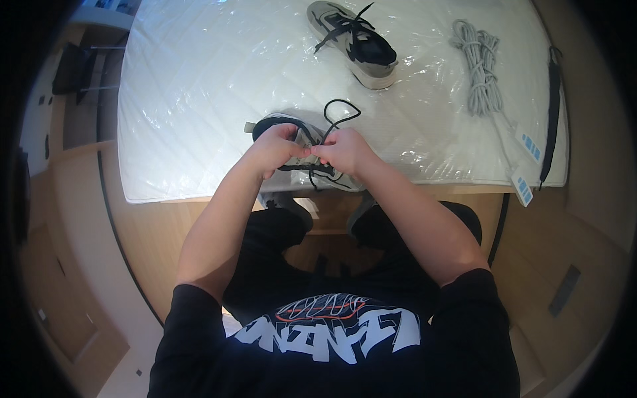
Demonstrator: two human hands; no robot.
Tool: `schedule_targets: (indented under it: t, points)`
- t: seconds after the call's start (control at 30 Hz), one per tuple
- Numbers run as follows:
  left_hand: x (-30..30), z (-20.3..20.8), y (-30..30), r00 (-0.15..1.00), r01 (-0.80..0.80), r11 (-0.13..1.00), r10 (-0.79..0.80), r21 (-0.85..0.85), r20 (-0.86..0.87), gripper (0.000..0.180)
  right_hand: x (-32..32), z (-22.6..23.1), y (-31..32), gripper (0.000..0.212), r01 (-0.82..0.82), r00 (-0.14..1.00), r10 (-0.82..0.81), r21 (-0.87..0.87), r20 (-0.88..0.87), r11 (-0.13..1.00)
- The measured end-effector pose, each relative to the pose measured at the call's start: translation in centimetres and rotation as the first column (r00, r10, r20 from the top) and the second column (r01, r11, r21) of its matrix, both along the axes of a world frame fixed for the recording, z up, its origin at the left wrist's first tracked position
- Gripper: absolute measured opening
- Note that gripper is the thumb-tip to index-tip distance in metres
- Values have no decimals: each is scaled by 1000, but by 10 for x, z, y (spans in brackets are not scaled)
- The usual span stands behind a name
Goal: The person laces a pair of sneakers by threading black shoelaces through the eyelets of one shoe, then the other, and tying them. The shoes are placed on a plastic-covered mattress in a bedroom.
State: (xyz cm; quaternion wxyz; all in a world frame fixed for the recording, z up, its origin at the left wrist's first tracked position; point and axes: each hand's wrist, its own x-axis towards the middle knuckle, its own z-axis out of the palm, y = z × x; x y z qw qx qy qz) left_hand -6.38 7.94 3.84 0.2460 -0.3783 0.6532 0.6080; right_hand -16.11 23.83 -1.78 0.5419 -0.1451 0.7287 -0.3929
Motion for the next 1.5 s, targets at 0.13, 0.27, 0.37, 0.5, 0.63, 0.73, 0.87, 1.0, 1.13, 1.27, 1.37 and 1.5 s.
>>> schedule_targets:
  t: [0.13, 0.27, 0.37, 0.5, 0.63, 0.73, 0.87, 1.0, 1.13, 1.27, 1.37, 1.5]
  points:
    - [4, -10, 2, 997, -81, 995, 82, -62, 11, 35, 2, 7, -2, 26, 54, 998, -54, 18, 25, 998]
    - [3, -20, 0, 998, -64, 998, 64, -20, 28, 50, 0, 3, -2, 26, 92, 995, -93, 22, 41, 996]
    - [3, -14, 5, 994, -106, 993, 107, -43, 6, 56, -1, 3, -3, 27, -47, 998, 48, 38, -43, 998]
    - [1, -4, 9, 982, -173, 981, 179, -88, 62, 52, 0, 13, -3, 28, -85, 952, 103, 74, -289, 994]
    - [14, -47, -4, 932, -357, 922, 362, 150, -8, 56, 8, 49, -4, 30, -181, 907, 201, 88, -370, 979]
    - [13, -50, 5, 848, -517, 832, 530, 203, -15, 54, 20, 47, -2, 27, -192, 807, 190, 56, -559, 980]
    - [16, -53, 5, 797, -583, 755, 604, 300, 29, 33, 21, 41, -4, 22, -231, 725, 192, 29, -662, 972]
    - [13, -22, 14, 737, -644, 677, 674, 357, 50, 30, 24, 37, -2, 17, -264, 618, 160, -11, -770, 964]
    - [19, -23, 9, 730, -650, 700, 683, 296, -13, 27, 41, 62, 0, 16, -415, 716, 302, -36, -630, 909]
    - [12, -6, -6, 621, -698, 552, 784, 456, 2, 20, 100, 109, 29, 23, -919, 103, 995, -382, 18, 102]
    - [15, -4, -21, 594, -680, 514, 805, 523, -18, 14, 125, 121, 42, 24, -958, -234, 964, -196, 128, -207]
    - [21, -7, -26, 555, -617, 512, 822, 598, -131, 13, 98, 104, 26, 25, -956, -123, 991, 264, 48, -131]
